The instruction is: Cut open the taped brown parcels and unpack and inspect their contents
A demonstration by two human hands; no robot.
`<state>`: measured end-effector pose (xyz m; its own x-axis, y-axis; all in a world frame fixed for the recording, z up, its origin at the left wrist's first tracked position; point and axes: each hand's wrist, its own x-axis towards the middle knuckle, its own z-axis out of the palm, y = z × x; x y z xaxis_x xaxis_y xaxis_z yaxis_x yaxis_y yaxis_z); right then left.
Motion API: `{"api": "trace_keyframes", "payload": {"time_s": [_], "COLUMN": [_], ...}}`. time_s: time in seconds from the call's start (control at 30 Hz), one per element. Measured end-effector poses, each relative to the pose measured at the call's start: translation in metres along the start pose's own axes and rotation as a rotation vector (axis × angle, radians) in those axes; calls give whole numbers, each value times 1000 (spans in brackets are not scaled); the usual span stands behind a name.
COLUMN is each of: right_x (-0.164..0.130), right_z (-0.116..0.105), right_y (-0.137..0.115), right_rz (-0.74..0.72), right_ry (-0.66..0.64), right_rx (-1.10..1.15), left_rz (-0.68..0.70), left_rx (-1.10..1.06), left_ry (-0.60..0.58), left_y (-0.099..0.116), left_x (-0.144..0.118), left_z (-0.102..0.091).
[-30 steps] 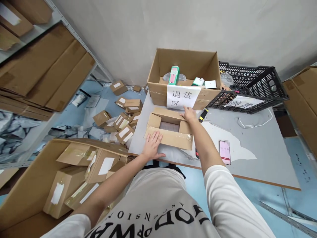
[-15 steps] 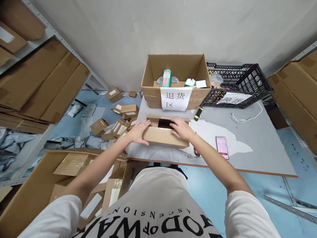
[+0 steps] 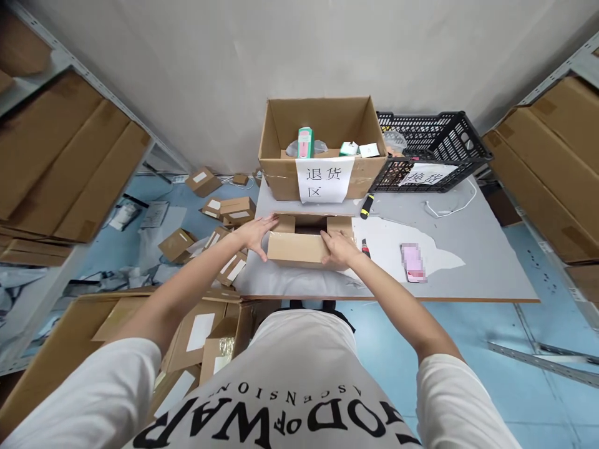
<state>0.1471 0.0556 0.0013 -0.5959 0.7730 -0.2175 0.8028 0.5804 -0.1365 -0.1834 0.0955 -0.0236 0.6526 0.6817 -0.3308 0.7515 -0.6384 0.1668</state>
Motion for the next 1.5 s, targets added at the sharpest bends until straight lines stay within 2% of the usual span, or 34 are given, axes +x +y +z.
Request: {"api": "trace_keyframes", "payload": {"time_s": [0.1, 0.2, 0.33, 0.47, 0.53, 0.6, 0.67, 0.73, 0.87, 0.93, 1.03, 1.1, 1.23, 1.37, 1.5], "right_x": [-11, -39, -81, -97, -96, -95, -96, -96, -77, -55, -12, 14, 44, 45, 36], "right_z": [-13, -7, 38, 89, 103, 107, 102, 87, 33, 4, -25, -29, -14, -1, 3], "right_y": [-12, -30, -55, -71, -74, -75, -73, -67, -45, -33, -25, -29, -47, -55, -51], "right_rz": [21, -4, -99, -109, -89, -90, -104, -102, 13, 49, 47, 63, 39, 52, 87], "right_ry": [26, 83, 192, 240, 213, 180, 156, 148, 96, -29, -315, -422, -401, -409, -347], "right_rx": [-57, -139, -122, -47, 18, 88, 166, 260, 401, 345, 158, 38, -89, -167, -263], "left_rz": [14, 32, 54, 51, 28, -6, -52, -109, -128, -56, 58, 72, 18, -31, -92], "left_rx": [-16, -15, 2, 34, 59, 79, 84, 85, 141, 159, 141, 134, 138, 147, 207], "left_ry": [3, 13, -28, -106, -134, -156, -157, -98, 121, 142, -2, -100, -173, -162, -82], "left_y": [-7, -10, -11, -10, -8, -3, 5, 18, 55, 76, 103, 114, 122, 125, 133], "left_x": [2, 2, 4, 7, 8, 9, 9, 10, 16, 25, 44, 57, 69, 63, 54], "left_z": [5, 9, 8, 0, -4, -9, -14, -18, -24, -27, -28, -26, -15, -8, -7]}}
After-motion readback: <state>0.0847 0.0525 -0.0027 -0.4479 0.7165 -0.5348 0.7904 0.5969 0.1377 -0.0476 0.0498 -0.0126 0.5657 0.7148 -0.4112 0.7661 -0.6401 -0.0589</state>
